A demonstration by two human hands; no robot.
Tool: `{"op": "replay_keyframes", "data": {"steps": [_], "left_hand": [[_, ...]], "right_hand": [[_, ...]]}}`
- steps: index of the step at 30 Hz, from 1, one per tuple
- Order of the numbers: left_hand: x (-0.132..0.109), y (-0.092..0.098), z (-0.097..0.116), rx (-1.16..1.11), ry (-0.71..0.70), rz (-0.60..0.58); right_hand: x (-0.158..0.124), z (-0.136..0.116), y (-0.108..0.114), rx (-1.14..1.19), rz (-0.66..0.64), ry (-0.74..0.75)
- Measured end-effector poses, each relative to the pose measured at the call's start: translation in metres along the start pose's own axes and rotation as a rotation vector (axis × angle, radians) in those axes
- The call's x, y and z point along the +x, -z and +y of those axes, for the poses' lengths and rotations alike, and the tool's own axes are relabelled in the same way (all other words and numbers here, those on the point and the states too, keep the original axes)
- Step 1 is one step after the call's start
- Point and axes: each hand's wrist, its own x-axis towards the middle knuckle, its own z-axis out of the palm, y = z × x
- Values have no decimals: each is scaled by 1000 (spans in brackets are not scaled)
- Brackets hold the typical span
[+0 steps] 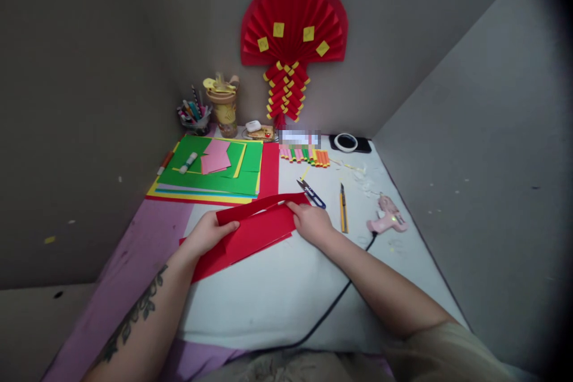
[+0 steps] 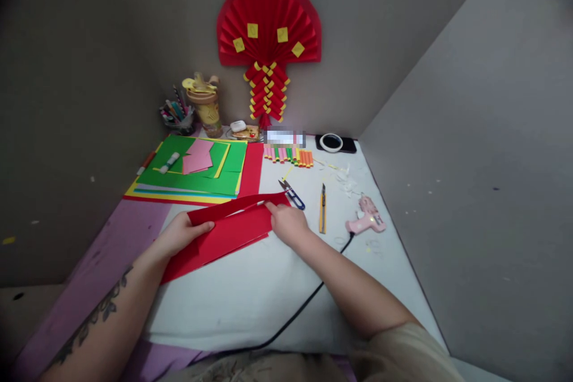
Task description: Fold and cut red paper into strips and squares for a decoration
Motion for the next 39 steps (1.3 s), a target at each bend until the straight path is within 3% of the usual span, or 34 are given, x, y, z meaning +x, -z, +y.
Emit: {"op": "replay_keyframes", "data": {"steps": [8, 14, 17, 20, 23, 27, 30, 34, 39], "left_hand": [[-7, 1, 10, 41, -7, 54], [-13, 12, 12, -84, 57, 84], [-17, 20, 13, -143, 92, 95], [-19, 23, 12, -189, 90, 75], [-19, 22, 9, -238, 57, 63], [-14, 17, 2, -240, -47, 63], [-9, 14, -3, -166, -61, 41], [-6, 14, -6, -70, -67, -41], [-2, 14, -8, -59, -154, -57]], "right_hand": [[4, 17, 1, 3, -12, -109], [7, 27, 1, 52, -22, -261], [8, 31, -1, 292, 181, -219], [11, 31, -2, 733, 409, -143], [14, 25, -4, 978, 393, -60], [6, -1, -8, 642, 430, 164], [-2, -33, -12, 406, 307, 306], [-1, -70, -11, 248, 131, 337], [3, -91, 2, 184, 48, 370]]}}
